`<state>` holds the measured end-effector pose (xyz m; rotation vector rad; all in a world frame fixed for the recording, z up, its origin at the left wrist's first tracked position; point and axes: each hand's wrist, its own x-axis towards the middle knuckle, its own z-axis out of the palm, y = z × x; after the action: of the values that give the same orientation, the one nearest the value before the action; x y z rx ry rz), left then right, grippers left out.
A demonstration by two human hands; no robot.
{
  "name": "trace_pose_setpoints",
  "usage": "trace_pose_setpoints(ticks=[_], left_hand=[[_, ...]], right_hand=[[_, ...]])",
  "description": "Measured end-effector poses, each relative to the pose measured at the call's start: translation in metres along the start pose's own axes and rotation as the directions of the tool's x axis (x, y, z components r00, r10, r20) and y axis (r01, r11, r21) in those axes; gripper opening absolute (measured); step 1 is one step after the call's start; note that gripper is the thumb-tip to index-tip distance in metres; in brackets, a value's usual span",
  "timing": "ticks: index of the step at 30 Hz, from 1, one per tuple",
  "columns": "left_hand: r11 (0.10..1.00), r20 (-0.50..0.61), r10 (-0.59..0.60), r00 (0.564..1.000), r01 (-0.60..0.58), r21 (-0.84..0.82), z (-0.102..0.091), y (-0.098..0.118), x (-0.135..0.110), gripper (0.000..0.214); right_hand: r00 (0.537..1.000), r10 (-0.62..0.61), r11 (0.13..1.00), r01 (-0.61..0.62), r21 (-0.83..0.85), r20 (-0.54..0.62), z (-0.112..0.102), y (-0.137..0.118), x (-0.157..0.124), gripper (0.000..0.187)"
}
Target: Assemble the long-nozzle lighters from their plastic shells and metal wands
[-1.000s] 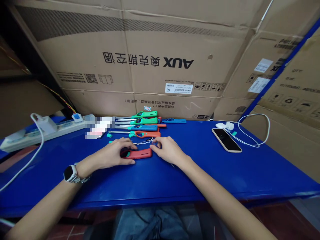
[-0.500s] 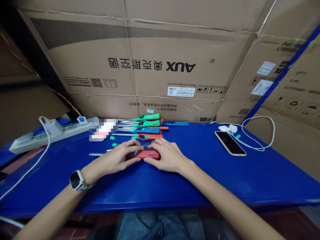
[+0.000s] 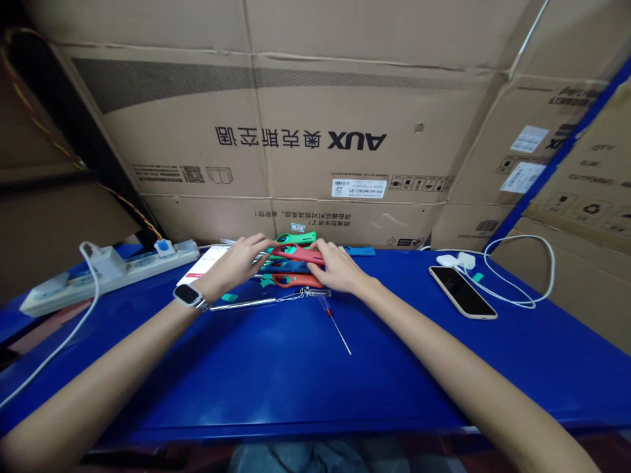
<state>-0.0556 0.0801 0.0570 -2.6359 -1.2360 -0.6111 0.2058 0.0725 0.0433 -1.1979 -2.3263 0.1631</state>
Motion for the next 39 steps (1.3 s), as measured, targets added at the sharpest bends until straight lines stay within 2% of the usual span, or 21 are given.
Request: trace_pose_setpoints(ticks=[5, 9, 16, 22, 28, 33, 35, 37, 39], left_hand=[[0.993, 0.016, -0.099, 0.995, 0.1, -0.061, 0.025, -0.029, 0.026, 0.036], [0.989, 0.02, -0.133, 0.991, 0.134, -0.07, 0.041, -0.039, 0.032, 0.036], [0.98, -0.004, -0.149, 0.989, 0.147, -0.134, 0.053, -0.048, 0.029, 0.04], [0.976, -0.062, -0.147, 0.987, 0.134, -0.172, 0.057, -0.047, 0.018, 0.04], [0.982, -0.12, -0.077, 0.99, 0.054, -0.184, 0.048, -0.022, 0.018, 0.03], [0.981, -0.118, 0.098, 0.988, -0.116, -0.158, 0.044, 0.024, 0.044, 0.021], [0.982, -0.067, 0.153, 0.986, -0.159, -0.099, 0.046, 0.044, 0.061, 0.018], [0.988, 0.066, 0.152, 0.986, -0.154, 0.024, 0.052, 0.061, 0.08, 0.02], [0.988, 0.119, 0.138, 0.983, -0.146, 0.06, 0.06, 0.073, 0.098, 0.019]], right_hand=[[0.999, 0.046, 0.994, -0.048, -0.102, -0.022, 0.01, 0.022, 0.046, 0.025], [0.994, 0.108, 0.989, -0.11, -0.103, -0.019, 0.02, 0.032, 0.063, 0.03], [0.992, 0.119, 0.99, -0.122, -0.072, -0.043, 0.03, 0.04, 0.06, 0.034], [0.985, 0.102, 0.994, -0.105, -0.015, -0.139, 0.035, 0.044, 0.049, 0.04], [0.97, 0.114, 0.993, -0.109, 0.034, -0.213, 0.023, 0.056, 0.019, 0.035], [0.942, 0.282, 0.95, -0.301, -0.086, -0.179, 0.005, 0.079, -0.021, 0.043], [0.93, 0.332, 0.925, -0.354, -0.136, -0.159, 0.001, 0.087, -0.03, 0.042], [0.928, 0.344, 0.916, -0.365, -0.167, -0.14, -0.002, 0.093, -0.033, 0.041], [0.931, 0.348, 0.91, -0.364, -0.199, -0.113, -0.003, 0.098, -0.029, 0.043]])
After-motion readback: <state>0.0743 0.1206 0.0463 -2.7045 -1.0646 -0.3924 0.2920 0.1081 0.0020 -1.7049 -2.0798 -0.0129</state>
